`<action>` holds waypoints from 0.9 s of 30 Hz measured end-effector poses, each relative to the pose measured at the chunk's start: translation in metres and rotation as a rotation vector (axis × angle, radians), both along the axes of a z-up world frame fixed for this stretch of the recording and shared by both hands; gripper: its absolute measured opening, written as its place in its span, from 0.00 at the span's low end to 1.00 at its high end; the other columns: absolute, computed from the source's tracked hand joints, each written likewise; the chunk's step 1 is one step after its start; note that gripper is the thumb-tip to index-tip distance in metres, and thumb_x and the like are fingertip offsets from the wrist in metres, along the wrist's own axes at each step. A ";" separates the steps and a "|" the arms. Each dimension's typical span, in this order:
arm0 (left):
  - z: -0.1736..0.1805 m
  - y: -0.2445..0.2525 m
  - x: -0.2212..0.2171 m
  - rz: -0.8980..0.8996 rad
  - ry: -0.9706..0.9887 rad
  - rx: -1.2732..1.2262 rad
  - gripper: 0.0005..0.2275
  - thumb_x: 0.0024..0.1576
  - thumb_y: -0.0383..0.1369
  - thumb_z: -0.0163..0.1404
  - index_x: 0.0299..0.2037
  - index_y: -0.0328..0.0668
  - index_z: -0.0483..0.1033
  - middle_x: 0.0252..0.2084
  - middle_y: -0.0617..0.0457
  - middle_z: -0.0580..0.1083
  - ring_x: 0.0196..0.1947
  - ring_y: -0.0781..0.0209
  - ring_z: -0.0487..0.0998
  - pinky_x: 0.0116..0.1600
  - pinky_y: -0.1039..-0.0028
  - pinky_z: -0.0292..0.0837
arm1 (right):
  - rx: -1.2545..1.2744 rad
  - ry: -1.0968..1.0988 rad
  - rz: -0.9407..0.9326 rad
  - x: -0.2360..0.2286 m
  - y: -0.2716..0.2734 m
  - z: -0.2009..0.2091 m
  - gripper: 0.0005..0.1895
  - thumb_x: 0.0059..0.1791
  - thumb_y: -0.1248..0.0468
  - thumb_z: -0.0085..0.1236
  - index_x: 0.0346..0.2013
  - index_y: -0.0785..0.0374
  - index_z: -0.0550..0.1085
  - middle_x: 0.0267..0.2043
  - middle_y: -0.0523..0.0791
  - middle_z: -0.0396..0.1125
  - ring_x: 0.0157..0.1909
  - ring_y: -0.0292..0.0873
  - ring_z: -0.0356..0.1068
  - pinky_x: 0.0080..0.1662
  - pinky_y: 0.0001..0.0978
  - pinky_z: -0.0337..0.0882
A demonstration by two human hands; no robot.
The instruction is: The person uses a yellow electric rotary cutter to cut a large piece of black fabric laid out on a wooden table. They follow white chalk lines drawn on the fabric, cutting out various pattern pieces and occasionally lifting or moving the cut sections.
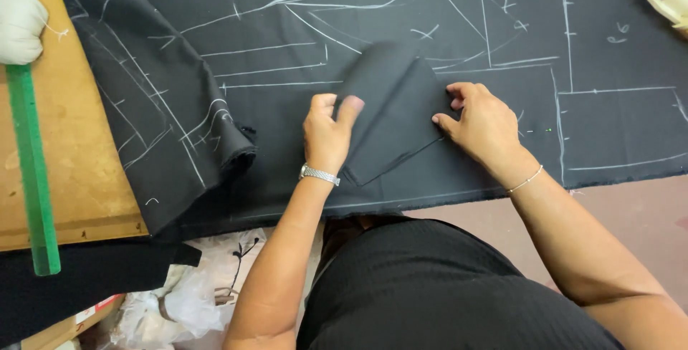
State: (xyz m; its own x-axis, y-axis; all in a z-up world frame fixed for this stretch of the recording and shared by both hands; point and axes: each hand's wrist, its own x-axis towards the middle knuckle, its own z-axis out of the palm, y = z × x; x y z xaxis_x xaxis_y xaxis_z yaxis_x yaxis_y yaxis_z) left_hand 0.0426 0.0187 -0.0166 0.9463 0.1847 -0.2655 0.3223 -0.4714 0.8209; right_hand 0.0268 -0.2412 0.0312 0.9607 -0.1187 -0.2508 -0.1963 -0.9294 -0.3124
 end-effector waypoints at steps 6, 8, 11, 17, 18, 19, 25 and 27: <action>-0.011 -0.008 -0.005 -0.152 0.003 0.136 0.17 0.53 0.44 0.62 0.51 0.54 0.77 0.52 0.48 0.80 0.56 0.46 0.79 0.57 0.57 0.76 | 0.001 0.028 -0.005 0.004 0.000 0.005 0.26 0.45 0.54 0.68 0.56 0.53 0.74 0.43 0.41 0.73 0.50 0.50 0.75 0.49 0.48 0.72; -0.013 0.001 -0.001 -0.102 -0.111 0.049 0.18 0.53 0.39 0.63 0.51 0.47 0.76 0.51 0.41 0.79 0.55 0.41 0.78 0.57 0.53 0.76 | -0.004 0.036 -0.001 0.004 0.001 0.007 0.25 0.46 0.53 0.68 0.55 0.53 0.74 0.41 0.41 0.73 0.49 0.50 0.75 0.49 0.47 0.72; 0.031 0.024 0.001 -0.039 -0.367 0.035 0.17 0.54 0.31 0.62 0.52 0.34 0.76 0.49 0.31 0.78 0.53 0.33 0.78 0.56 0.50 0.75 | -0.010 0.049 0.014 0.004 -0.001 0.012 0.24 0.47 0.51 0.67 0.54 0.55 0.74 0.38 0.42 0.74 0.48 0.51 0.76 0.50 0.47 0.72; 0.127 0.067 -0.019 -0.221 -0.942 0.869 0.11 0.63 0.30 0.53 0.54 0.44 0.79 0.35 0.51 0.72 0.33 0.53 0.77 0.36 0.69 0.74 | -0.018 0.010 0.017 -0.001 -0.019 0.003 0.15 0.55 0.54 0.50 0.55 0.49 0.72 0.44 0.43 0.74 0.49 0.53 0.76 0.51 0.49 0.74; 0.142 0.068 -0.027 -0.284 -0.951 1.121 0.12 0.62 0.30 0.51 0.54 0.53 0.80 0.29 0.60 0.67 0.23 0.62 0.72 0.26 0.74 0.71 | 0.034 0.010 0.020 -0.005 -0.020 0.005 0.15 0.55 0.62 0.45 0.57 0.49 0.72 0.47 0.44 0.73 0.51 0.54 0.76 0.52 0.50 0.74; 0.129 0.066 -0.032 -0.279 -0.953 1.122 0.12 0.62 0.30 0.51 0.54 0.53 0.80 0.29 0.60 0.67 0.23 0.62 0.72 0.26 0.74 0.71 | 0.033 0.006 0.023 -0.003 -0.022 0.004 0.15 0.55 0.62 0.45 0.57 0.49 0.72 0.47 0.44 0.73 0.51 0.54 0.76 0.52 0.50 0.74; 0.006 0.051 -0.067 -0.521 -0.856 1.252 0.13 0.54 0.26 0.49 0.49 0.37 0.79 0.26 0.49 0.69 0.19 0.56 0.70 0.18 0.68 0.64 | 0.172 -0.206 0.202 -0.014 0.006 -0.003 0.11 0.49 0.65 0.63 0.46 0.50 0.79 0.37 0.43 0.78 0.47 0.48 0.77 0.52 0.39 0.74; -0.026 0.047 -0.073 -0.459 -0.843 1.135 0.13 0.59 0.27 0.48 0.53 0.37 0.78 0.28 0.49 0.70 0.21 0.57 0.72 0.22 0.70 0.68 | 0.328 -0.412 0.499 -0.016 0.042 0.000 0.06 0.52 0.66 0.58 0.39 0.52 0.80 0.39 0.42 0.76 0.47 0.46 0.76 0.49 0.35 0.74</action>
